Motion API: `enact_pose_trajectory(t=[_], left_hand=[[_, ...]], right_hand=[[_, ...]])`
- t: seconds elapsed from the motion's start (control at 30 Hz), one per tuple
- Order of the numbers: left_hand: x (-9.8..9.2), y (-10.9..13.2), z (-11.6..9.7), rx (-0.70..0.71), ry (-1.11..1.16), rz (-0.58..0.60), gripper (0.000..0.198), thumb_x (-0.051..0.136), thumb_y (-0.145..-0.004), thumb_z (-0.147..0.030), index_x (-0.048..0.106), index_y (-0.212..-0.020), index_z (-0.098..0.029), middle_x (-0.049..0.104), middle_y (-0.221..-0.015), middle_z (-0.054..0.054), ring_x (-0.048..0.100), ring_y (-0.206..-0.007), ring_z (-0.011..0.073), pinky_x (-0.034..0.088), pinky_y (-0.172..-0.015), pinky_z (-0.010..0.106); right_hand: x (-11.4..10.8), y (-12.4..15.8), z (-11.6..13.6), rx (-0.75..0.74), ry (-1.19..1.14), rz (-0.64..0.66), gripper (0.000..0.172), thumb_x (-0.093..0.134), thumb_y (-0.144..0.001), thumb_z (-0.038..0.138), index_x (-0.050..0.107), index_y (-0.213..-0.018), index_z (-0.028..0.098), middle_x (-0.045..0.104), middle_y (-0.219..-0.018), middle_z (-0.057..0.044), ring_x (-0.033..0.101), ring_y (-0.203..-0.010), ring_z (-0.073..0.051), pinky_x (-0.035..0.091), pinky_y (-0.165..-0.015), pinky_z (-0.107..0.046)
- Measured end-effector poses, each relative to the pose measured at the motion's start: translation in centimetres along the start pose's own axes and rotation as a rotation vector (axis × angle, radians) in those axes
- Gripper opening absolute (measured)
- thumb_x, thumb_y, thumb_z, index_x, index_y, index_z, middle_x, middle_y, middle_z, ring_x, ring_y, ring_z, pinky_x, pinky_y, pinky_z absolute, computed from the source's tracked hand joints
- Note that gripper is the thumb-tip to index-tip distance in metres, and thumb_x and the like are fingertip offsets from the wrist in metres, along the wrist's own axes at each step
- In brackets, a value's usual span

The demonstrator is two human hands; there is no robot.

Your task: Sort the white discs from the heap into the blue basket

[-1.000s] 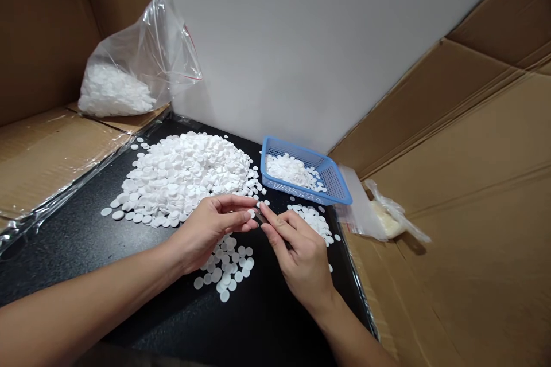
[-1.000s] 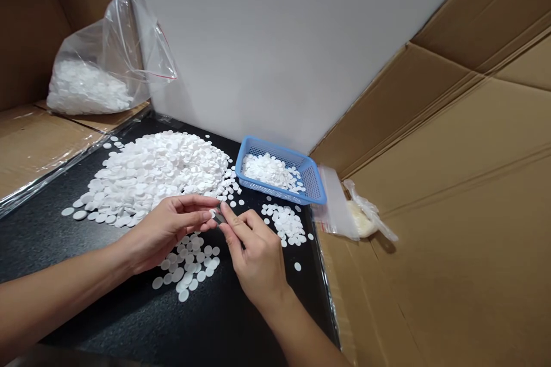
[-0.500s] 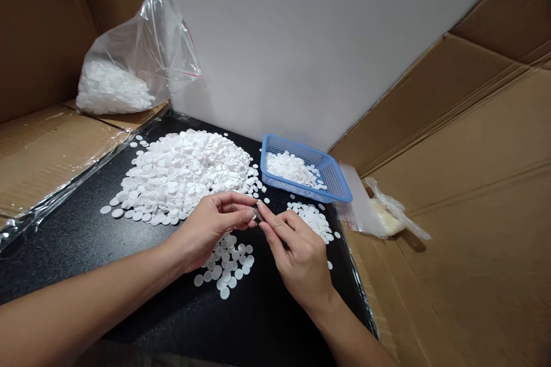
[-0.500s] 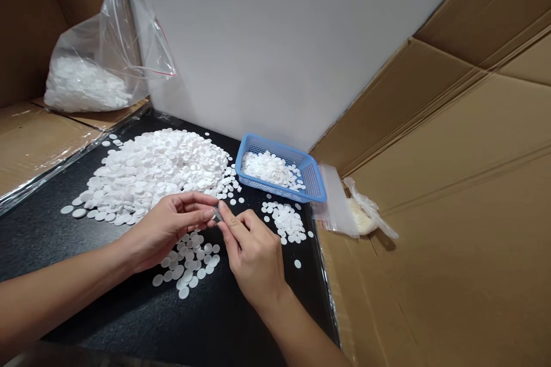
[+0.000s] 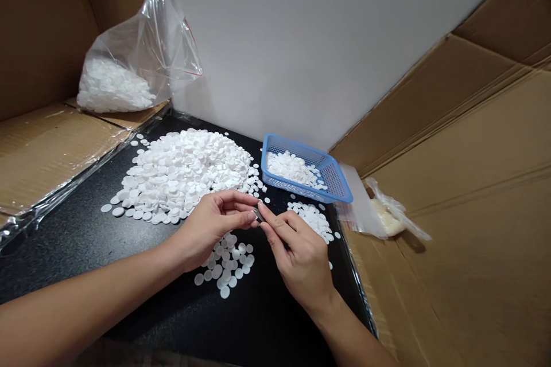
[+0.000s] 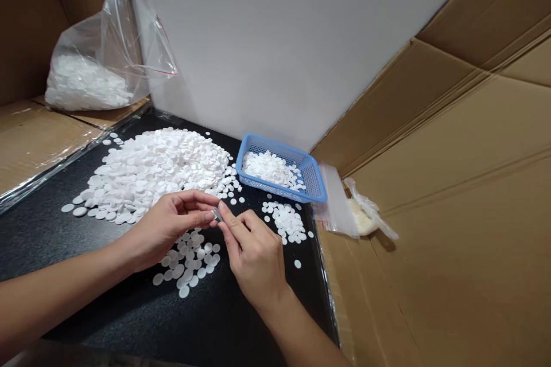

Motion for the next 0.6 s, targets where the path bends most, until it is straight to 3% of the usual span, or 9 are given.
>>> enact_pose_trajectory(t=[0.6], left_hand=[[0.15,-0.05,-0.01,-0.001,0.028,0.009,0.028,0.088,-0.068,-0.025,0.075,-0.091,-0.016,0.074,-0.083,0.002,0.070,-0.076,0.0134,0.056,-0.076,0.025]], right_hand=[[-0.01,0.07,0.02,0.001,0.011,-0.011,0.034,0.053,-0.100,0.016,0.066,-0.131,0.022,0.065,-0.080,-0.003,0.061,-0.066,-0.012,0.050,-0.062,-0.023]])
Point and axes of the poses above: each hand's wrist, its own y-axis away from the middle knuckle, its own x-axis out of the palm, z = x × y, the point moved 6 cm from there along -y, towards the middle knuckle
